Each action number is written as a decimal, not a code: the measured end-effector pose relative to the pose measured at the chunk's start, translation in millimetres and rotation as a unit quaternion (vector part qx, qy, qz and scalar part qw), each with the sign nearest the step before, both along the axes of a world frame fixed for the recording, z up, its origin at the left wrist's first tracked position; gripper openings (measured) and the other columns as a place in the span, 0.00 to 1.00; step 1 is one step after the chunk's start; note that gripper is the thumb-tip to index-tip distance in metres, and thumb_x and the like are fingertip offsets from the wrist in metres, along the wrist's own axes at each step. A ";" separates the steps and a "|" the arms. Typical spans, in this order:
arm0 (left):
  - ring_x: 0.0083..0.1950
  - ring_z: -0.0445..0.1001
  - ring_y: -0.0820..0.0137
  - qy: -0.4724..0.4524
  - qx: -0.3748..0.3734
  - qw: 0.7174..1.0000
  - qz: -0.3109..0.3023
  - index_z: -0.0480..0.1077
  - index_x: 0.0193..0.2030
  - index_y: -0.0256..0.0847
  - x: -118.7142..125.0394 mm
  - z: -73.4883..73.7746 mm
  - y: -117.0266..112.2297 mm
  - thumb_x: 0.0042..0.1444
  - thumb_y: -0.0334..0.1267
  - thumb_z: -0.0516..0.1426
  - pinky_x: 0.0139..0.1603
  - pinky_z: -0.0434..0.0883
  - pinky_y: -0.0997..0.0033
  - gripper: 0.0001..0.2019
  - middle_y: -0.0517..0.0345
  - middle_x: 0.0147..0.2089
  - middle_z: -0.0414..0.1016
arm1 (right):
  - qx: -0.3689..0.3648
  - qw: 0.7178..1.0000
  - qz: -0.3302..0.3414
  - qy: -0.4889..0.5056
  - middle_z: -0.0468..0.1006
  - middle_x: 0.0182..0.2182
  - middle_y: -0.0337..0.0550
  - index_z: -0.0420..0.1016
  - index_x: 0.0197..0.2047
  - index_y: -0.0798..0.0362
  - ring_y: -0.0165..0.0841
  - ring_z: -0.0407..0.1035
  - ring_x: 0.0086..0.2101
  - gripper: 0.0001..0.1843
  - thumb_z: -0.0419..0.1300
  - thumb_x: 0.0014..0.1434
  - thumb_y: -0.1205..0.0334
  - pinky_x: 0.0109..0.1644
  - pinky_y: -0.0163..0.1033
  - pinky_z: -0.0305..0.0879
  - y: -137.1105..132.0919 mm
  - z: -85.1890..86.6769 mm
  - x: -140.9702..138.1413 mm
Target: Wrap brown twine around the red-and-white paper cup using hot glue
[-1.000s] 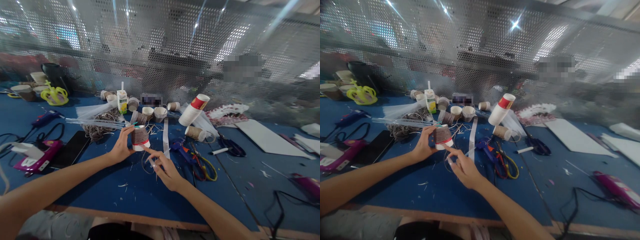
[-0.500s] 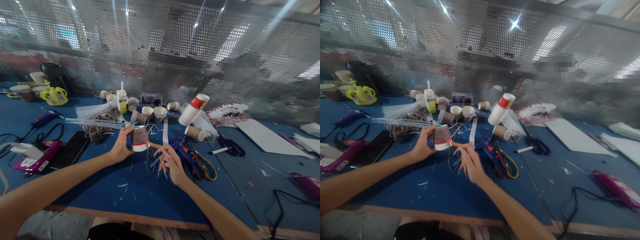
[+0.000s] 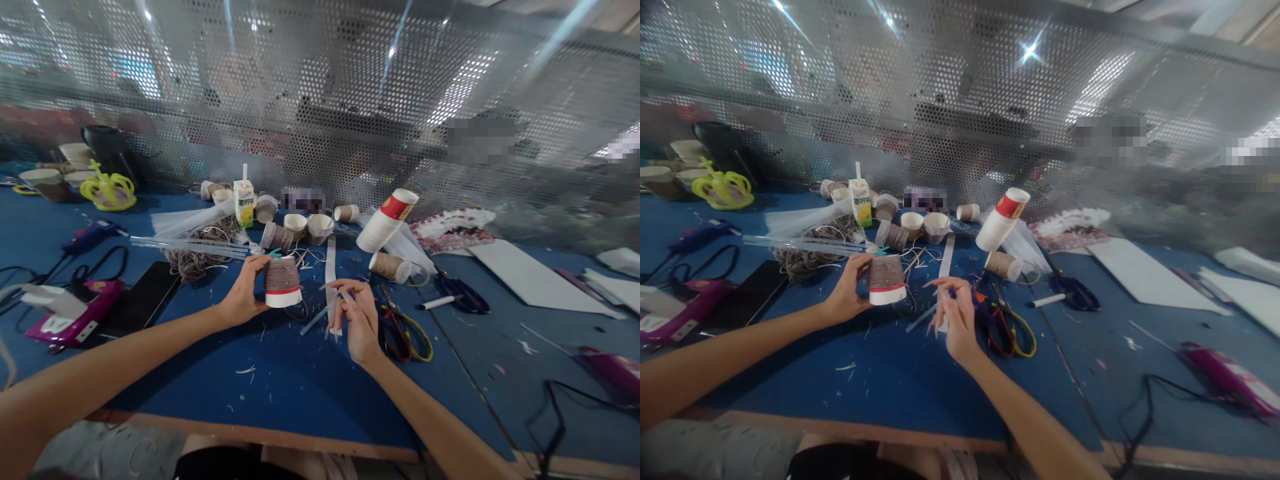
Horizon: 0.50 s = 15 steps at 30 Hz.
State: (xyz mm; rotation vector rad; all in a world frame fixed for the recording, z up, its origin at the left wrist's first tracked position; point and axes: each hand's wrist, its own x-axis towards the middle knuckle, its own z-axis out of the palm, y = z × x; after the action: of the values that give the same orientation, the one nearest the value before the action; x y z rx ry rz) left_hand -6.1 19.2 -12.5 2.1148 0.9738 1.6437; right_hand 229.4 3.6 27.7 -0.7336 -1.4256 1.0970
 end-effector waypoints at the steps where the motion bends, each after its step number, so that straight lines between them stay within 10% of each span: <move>1: 0.60 0.66 0.53 0.004 -0.003 1.000 -0.009 0.54 0.61 0.43 -0.2 -0.3 0.2 0.48 0.41 0.67 0.59 0.69 0.46 0.37 0.42 0.56 0.61 | -0.006 0.999 0.044 -0.007 0.77 0.34 0.38 0.62 0.38 0.50 0.20 0.59 0.13 0.10 0.56 0.63 0.53 0.16 0.30 0.66 -2.0 -0.4 0.6; 7: 0.61 0.67 0.53 0.015 -0.016 0.998 -0.062 0.52 0.61 0.44 0.0 -2.5 0.4 0.47 0.39 0.67 0.59 0.70 0.46 0.38 0.41 0.57 0.59 | -0.056 0.963 0.253 -0.071 0.71 0.54 0.50 0.66 0.40 0.51 0.17 0.58 0.16 0.14 0.53 0.64 0.48 0.26 0.36 0.72 -14.2 -2.0 -0.6; 15: 0.63 0.66 0.52 -0.012 -0.022 0.998 -0.061 0.53 0.60 0.45 1.0 -4.3 -0.6 0.47 0.37 0.68 0.60 0.69 0.46 0.37 0.41 0.58 0.58 | -0.082 0.989 0.117 -0.037 0.78 0.25 0.40 0.68 0.30 0.52 0.21 0.54 0.10 0.21 0.52 0.63 0.43 0.19 0.35 0.69 -7.7 1.4 -2.1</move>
State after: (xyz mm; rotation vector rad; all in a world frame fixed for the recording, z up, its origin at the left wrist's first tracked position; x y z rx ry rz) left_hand -5.0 18.6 -16.8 2.0778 0.8466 1.5710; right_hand 227.3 -4.0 29.1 -0.7422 -1.5264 1.3942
